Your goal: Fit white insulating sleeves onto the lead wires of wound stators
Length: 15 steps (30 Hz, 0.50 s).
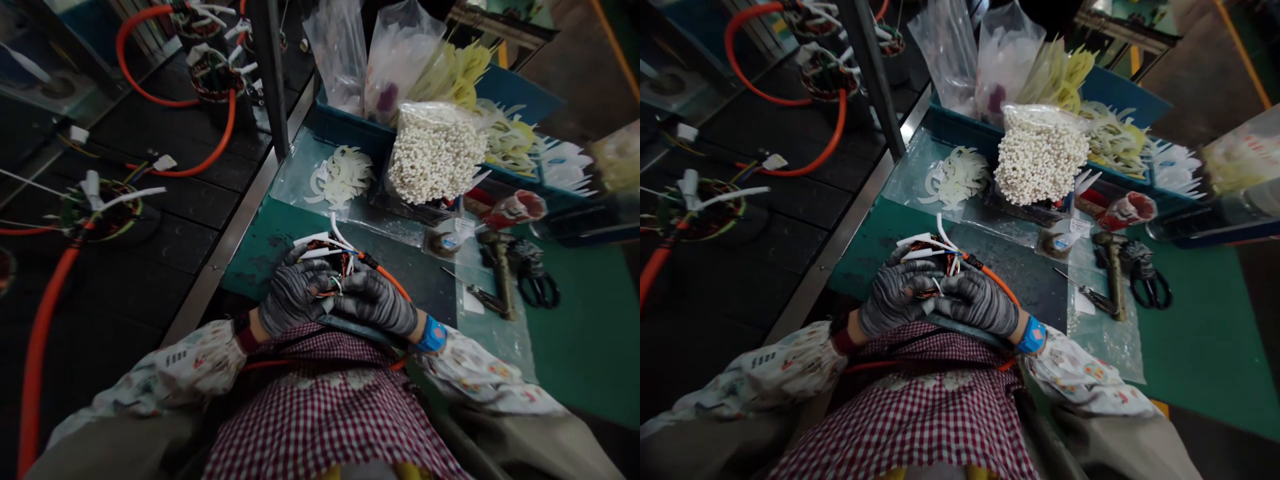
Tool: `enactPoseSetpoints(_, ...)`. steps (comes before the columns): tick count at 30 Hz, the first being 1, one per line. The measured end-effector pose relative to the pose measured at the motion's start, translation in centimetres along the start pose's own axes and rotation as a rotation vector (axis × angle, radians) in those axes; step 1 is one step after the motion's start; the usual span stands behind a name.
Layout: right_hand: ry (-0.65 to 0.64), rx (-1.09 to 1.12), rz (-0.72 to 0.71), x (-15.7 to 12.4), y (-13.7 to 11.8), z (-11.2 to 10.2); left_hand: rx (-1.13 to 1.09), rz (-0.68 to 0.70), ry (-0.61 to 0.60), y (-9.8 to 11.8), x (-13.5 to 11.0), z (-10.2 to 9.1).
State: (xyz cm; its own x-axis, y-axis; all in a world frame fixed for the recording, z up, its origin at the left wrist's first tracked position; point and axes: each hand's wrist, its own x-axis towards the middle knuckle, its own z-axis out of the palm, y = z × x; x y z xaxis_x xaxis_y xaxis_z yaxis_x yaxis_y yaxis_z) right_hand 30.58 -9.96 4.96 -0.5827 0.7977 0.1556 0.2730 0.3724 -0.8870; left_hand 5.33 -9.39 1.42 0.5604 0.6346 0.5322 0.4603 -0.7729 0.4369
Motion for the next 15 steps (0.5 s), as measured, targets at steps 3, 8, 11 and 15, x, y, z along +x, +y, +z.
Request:
enactPoseSetpoints(3, -0.063, -0.018, -0.009, -0.3, -0.8, 0.3, 0.018, -0.001, 0.041, 0.2, 0.3, 0.0)
enactPoseSetpoints(8, 0.113, -0.116, 0.049, 3.1, -0.6, 2.0, 0.046, 0.026, 0.099, 0.4, 0.8, -0.1)
enactPoseSetpoints(11, 0.247, -0.154, 0.033, 5.2, 0.3, 2.2, 0.086, 0.035, 0.049, 0.2, 0.8, -0.2)
enactPoseSetpoints(15, 0.531, -0.256, 0.004, 4.5, 0.5, 0.6, 0.206, 0.084, -0.012, -0.5, -0.7, -0.3)
